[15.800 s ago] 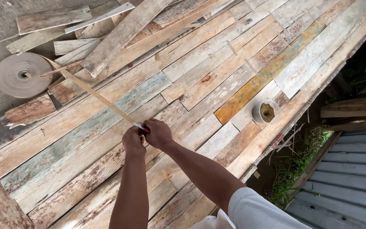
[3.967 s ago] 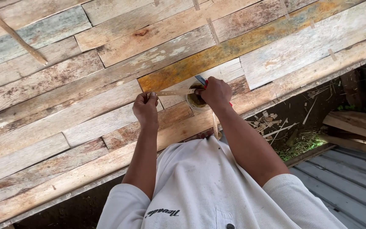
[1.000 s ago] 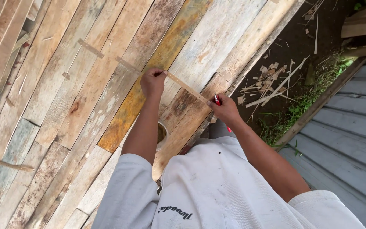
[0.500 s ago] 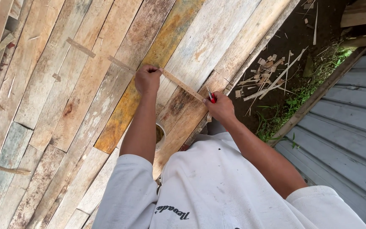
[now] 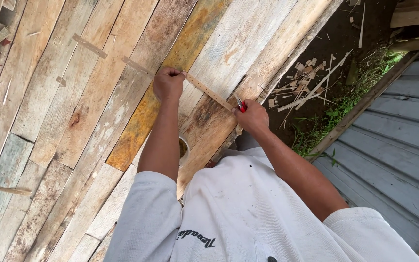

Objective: The person uses a red utility knife to scrape and remove small wooden pieces from a weathered wooden surface. They repeatedly lift and scrape thin strips of wood, occasionally using a small container as a guide or support while working across the surface.

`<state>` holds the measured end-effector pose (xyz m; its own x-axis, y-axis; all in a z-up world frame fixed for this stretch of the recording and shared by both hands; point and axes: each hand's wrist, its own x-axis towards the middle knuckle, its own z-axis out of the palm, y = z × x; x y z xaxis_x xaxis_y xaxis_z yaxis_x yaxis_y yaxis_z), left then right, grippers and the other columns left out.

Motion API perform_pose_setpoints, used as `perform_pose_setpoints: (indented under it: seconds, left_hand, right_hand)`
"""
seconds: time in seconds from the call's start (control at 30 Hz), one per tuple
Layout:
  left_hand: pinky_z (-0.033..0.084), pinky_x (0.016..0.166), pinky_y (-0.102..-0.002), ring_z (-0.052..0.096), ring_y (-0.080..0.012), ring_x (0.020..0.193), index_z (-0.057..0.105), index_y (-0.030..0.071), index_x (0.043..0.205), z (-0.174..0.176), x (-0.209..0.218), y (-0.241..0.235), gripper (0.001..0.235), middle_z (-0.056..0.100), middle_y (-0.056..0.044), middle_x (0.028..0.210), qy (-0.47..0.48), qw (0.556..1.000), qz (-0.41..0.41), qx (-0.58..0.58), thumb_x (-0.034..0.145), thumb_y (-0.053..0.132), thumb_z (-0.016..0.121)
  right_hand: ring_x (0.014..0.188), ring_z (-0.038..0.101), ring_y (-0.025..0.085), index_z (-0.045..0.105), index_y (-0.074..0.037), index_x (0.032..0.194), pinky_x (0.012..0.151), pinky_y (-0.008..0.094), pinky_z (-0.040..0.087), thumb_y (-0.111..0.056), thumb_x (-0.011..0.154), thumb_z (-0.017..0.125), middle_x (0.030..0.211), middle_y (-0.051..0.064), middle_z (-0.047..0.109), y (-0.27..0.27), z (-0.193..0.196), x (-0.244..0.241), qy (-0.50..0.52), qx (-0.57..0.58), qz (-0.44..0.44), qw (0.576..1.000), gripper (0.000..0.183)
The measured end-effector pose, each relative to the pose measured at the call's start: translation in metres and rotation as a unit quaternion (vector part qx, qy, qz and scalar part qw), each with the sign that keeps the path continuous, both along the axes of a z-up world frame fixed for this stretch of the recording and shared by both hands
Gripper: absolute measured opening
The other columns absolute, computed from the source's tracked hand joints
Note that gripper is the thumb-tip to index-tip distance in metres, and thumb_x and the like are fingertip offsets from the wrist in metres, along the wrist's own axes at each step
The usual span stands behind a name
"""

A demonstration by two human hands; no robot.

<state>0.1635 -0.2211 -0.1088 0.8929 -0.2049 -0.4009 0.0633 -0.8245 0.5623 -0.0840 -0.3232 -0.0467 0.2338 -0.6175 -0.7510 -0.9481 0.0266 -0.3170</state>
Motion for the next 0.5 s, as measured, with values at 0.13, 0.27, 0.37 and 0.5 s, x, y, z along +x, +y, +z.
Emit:
perform_pose_setpoints:
  seconds: [0.13, 0.27, 0.37, 0.5]
  left_hand:
    - [0.056, 0.071, -0.034, 0.076, -0.0219, 0.079, 0.077, 0.03, 0.074, -0.005, 0.0, -0.003, 0.014, 0.073, 0.008, 0.071, -0.002, 1.0, 0.007, 0.014, 0.067, 0.037, 0.088]
    - [0.056, 0.071, -0.036, 0.076, -0.0256, 0.082, 0.077, 0.028, 0.074, -0.004, 0.0, -0.004, 0.015, 0.074, 0.004, 0.073, -0.005, 1.0, 0.014, 0.018, 0.068, 0.034, 0.088]
    - [0.056, 0.07, -0.036, 0.076, -0.0249, 0.081, 0.076, 0.028, 0.073, -0.011, 0.001, -0.004, 0.016, 0.073, 0.005, 0.072, -0.007, 0.999, 0.02, 0.023, 0.066, 0.035, 0.088]
    - [0.056, 0.069, -0.035, 0.076, -0.0255, 0.082, 0.076, 0.028, 0.073, -0.015, 0.002, -0.005, 0.016, 0.073, 0.005, 0.071, -0.002, 0.999, 0.031, 0.026, 0.065, 0.034, 0.088]
  right_hand:
    - [0.1, 0.073, 0.031, 0.079, -0.026, 0.098, 0.087, 0.042, 0.056, -0.045, 0.082, 0.075, 0.089, 0.005, 0.074, -0.001, 0.002, 0.003, 0.011, -0.013, 0.019, 1.0, 0.025]
    - [0.102, 0.074, 0.032, 0.077, -0.027, 0.098, 0.089, 0.043, 0.056, -0.047, 0.082, 0.073, 0.09, 0.005, 0.075, -0.001, 0.0, 0.006, 0.043, -0.025, 0.043, 0.998, 0.026]
    - [0.102, 0.074, 0.033, 0.076, -0.025, 0.1, 0.089, 0.044, 0.056, -0.046, 0.083, 0.073, 0.09, 0.005, 0.075, 0.0, 0.002, 0.01, 0.058, -0.035, 0.053, 0.996, 0.027]
    - [0.106, 0.073, 0.034, 0.071, -0.022, 0.109, 0.092, 0.048, 0.055, -0.046, 0.082, 0.074, 0.094, 0.005, 0.074, 0.002, 0.02, 0.013, 0.052, -0.037, 0.049, 0.997, 0.036]
